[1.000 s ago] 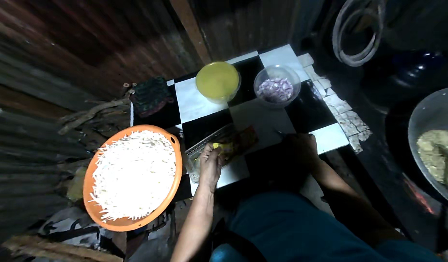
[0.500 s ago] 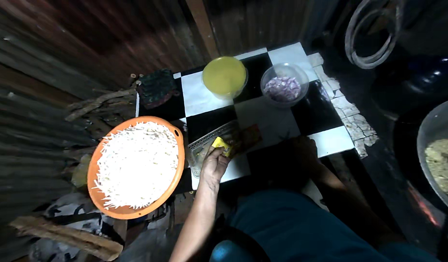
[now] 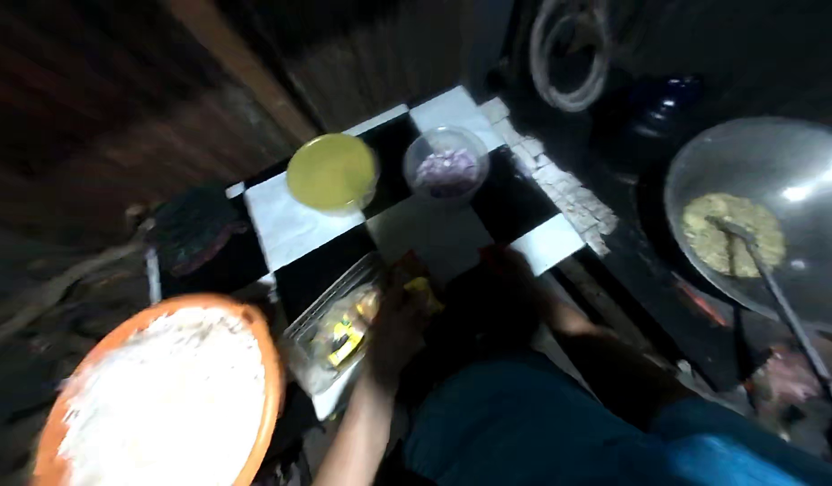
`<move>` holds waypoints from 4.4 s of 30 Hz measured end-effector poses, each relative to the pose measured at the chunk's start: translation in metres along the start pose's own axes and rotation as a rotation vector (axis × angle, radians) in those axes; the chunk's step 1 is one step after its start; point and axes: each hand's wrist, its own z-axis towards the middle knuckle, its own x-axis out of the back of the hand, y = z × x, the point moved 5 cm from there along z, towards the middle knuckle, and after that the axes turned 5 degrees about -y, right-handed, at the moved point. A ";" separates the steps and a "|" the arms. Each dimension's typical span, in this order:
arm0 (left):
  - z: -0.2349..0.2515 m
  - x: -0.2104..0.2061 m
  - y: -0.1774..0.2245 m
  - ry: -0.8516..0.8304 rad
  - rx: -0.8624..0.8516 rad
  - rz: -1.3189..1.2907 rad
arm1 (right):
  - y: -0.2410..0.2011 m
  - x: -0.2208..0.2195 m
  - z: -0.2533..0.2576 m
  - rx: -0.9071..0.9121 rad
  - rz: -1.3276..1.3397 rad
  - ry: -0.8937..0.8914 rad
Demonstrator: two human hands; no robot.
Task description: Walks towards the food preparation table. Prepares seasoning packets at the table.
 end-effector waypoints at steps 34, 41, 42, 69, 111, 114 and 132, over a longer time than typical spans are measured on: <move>0.018 -0.013 0.041 -0.070 -0.084 -0.196 | -0.010 -0.004 -0.028 -0.088 0.399 -0.159; 0.031 0.010 0.017 -0.011 -0.034 -0.388 | -0.040 -0.007 -0.027 0.089 0.369 -0.359; 0.032 0.014 0.012 0.000 -0.036 -0.392 | -0.040 -0.013 -0.024 0.113 0.350 -0.374; 0.009 0.037 -0.014 0.278 -0.067 -0.588 | -0.094 -0.062 0.022 0.207 0.168 -0.711; 0.073 -0.043 -0.005 -0.060 0.132 0.015 | -0.024 -0.019 0.023 -0.079 0.125 -0.733; 0.073 -0.043 -0.008 -0.053 0.139 0.053 | -0.020 -0.021 0.025 -0.081 0.136 -0.721; 0.055 -0.033 -0.015 -0.009 0.138 -0.441 | -0.015 0.001 0.046 0.013 -0.488 -0.277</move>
